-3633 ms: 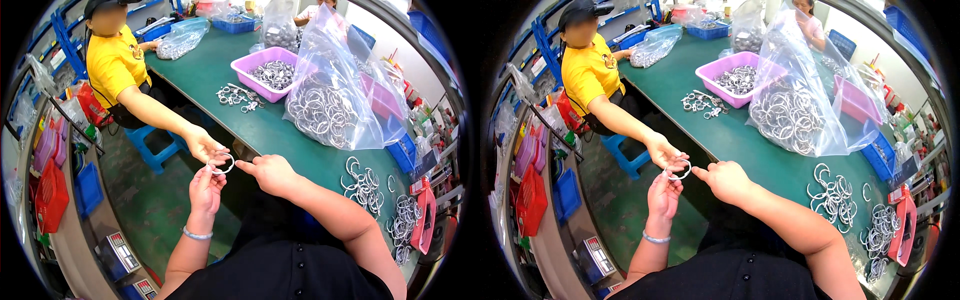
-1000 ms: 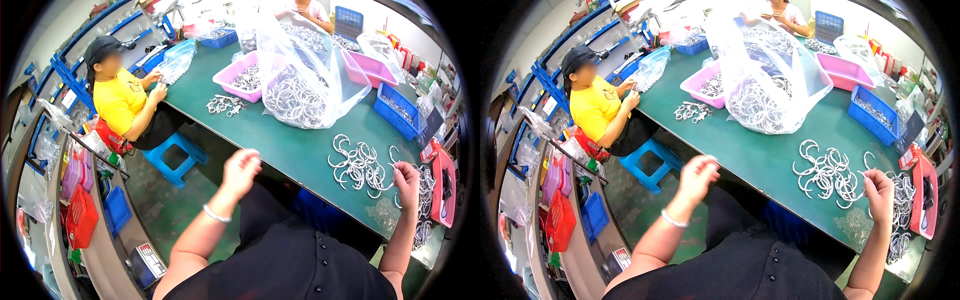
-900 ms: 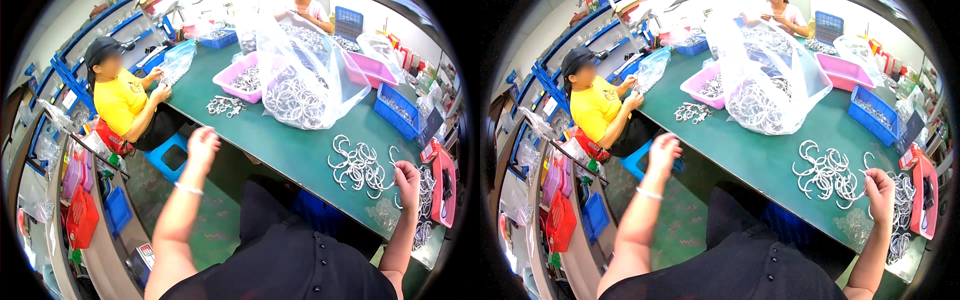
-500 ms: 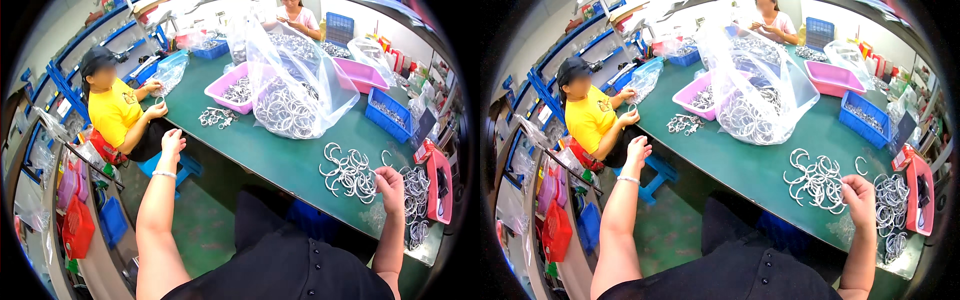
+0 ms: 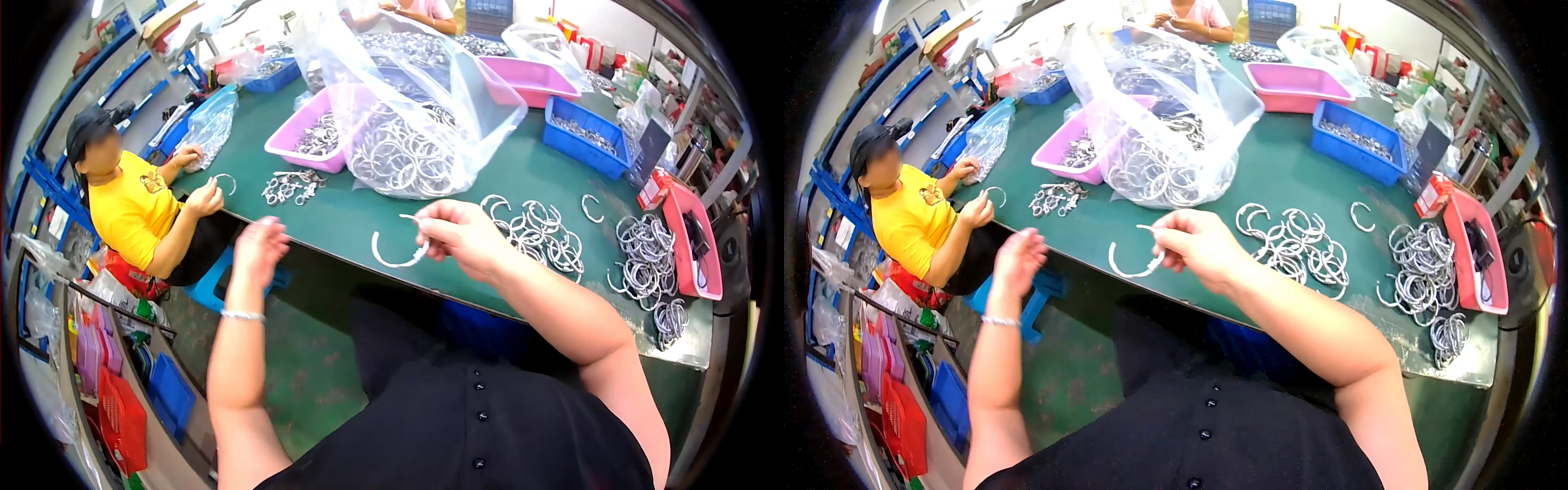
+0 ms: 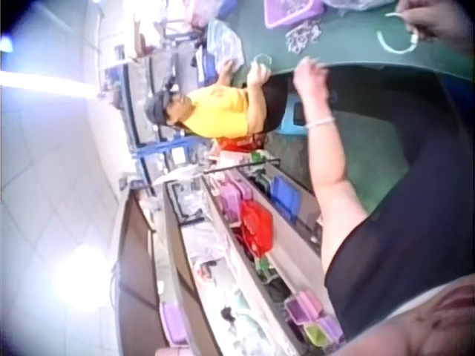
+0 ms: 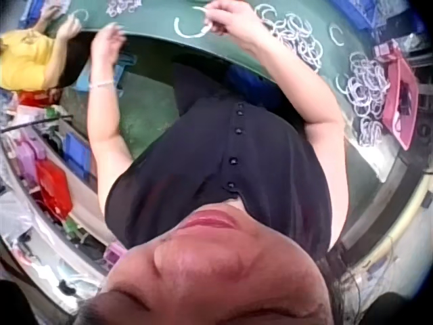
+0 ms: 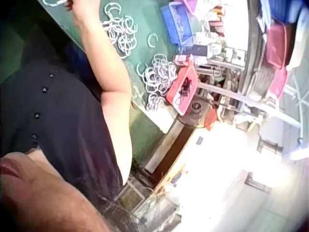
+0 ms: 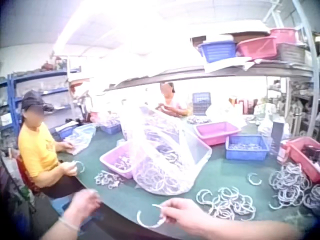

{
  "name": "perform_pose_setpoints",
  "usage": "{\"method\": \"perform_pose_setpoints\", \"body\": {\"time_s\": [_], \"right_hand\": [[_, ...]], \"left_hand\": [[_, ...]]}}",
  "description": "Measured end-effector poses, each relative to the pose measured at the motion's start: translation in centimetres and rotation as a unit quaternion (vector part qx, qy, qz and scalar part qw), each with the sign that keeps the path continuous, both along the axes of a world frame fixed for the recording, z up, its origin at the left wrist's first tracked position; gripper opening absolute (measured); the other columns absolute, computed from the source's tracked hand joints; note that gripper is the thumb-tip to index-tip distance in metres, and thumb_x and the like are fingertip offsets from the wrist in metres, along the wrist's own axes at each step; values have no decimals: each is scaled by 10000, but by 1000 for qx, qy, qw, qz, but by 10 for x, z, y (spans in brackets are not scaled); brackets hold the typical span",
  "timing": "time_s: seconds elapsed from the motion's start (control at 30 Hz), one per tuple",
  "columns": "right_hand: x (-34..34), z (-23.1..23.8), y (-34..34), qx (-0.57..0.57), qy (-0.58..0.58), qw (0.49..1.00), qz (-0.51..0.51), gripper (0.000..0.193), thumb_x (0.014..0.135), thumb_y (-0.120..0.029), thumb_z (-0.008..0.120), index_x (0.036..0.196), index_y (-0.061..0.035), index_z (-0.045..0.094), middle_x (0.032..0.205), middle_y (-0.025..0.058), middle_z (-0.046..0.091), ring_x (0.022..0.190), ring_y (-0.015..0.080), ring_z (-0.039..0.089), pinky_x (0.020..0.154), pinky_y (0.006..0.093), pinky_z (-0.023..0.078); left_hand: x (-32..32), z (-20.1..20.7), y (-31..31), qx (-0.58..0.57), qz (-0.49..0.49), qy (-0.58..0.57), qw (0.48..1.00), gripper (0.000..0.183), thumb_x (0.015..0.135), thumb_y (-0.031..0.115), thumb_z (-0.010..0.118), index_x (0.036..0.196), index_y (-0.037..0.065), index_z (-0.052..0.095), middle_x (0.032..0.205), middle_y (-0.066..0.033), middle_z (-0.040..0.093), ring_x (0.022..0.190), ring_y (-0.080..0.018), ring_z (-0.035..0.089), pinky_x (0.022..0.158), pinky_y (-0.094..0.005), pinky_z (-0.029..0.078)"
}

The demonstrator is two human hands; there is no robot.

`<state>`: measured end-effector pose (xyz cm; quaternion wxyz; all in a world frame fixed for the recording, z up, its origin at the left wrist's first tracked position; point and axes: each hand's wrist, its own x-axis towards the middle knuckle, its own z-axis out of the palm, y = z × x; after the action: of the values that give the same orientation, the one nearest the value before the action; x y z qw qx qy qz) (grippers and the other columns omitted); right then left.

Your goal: The person joins metal hoops by fitting small components into the gap of a larger ring by hand. The person picks up metal parts from piles on the table, connects them, and places the assembled pieces into a new pile.

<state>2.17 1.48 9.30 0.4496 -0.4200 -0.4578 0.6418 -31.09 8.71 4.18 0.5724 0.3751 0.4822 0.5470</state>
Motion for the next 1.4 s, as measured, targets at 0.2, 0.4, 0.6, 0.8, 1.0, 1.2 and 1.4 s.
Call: {"method": "perform_pose_setpoints", "body": {"time_s": [0.2, 0.4, 0.6, 0.8, 1.0, 1.2, 1.4], "right_hand": [[-58, 6, 34, -1, 52, 999, 15, 86, 800, -97, 536, 833, -18, 533, 694, 52, 576, 553, 104, 527, 514, 233, 438], [-103, -4, 49, -28, 57, 996, 69, 100, 808, -71, 514, 874, 3, 529, 719, 63, 577, 579, 121, 549, 533, 242, 464], [-129, -11, 61, 6, 13, 995, 95, 217, 799, -59, 507, 994, 34, 511, 764, 82, 574, 607, 127, 557, 544, 247, 472], [-156, -31, 81, 122, -165, 972, 118, 348, 790, -111, 542, 1107, 14, 468, 911, 99, 548, 679, 136, 546, 588, 261, 466], [-174, -52, 112, 379, -398, 832, 74, 396, 765, -185, 590, 1132, -83, 479, 1078, 121, 455, 793, 216, 534, 669, 304, 460], [-171, -63, 109, 448, -543, 694, 151, 230, 702, -175, 601, 908, -72, 586, 1027, 98, 501, 906, 276, 470, 798, 355, 410], [-150, -57, 103, 464, -567, 663, 154, 137, 697, -154, 598, 777, -47, 565, 861, 92, 530, 855, 268, 497, 731, 367, 436]], "left_hand": [[87, 13, -86, 90, -195, -124, 969, 327, 885, 246, 444, 1117, 15, 466, 925, -87, 570, 740, -154, 567, 654, -264, 466], [65, 9, -74, 80, -15, -223, 971, 178, 875, 199, 464, 901, 43, 546, 723, -35, 553, 627, -107, 506, 601, -225, 437], [30, 5, -62, 94, 40, -252, 962, 147, 877, 164, 447, 875, 41, 528, 715, -29, 542, 621, -102, 491, 582, -228, 420], [-2, 10, -60, 147, 89, -264, 949, 149, 881, 162, 428, 859, 46, 518, 703, -20, 526, 607, -91, 469, 559, -224, 386], [-31, 2, -56, 129, 102, -335, 928, 161, 887, 172, 410, 841, 59, 516, 678, -16, 521, 595, -91, 461, 551, -222, 380], [-49, -14, -45, 123, 119, -350, 921, 165, 885, 182, 416, 825, 59, 509, 673, -17, 514, 592, -96, 459, 550, -221, 377], [-48, -24, -32, 193, 135, -253, 938, 144, 875, 150, 441, 817, 44, 519, 691, -25, 519, 589, -86, 464, 548, -216, 393]]}}
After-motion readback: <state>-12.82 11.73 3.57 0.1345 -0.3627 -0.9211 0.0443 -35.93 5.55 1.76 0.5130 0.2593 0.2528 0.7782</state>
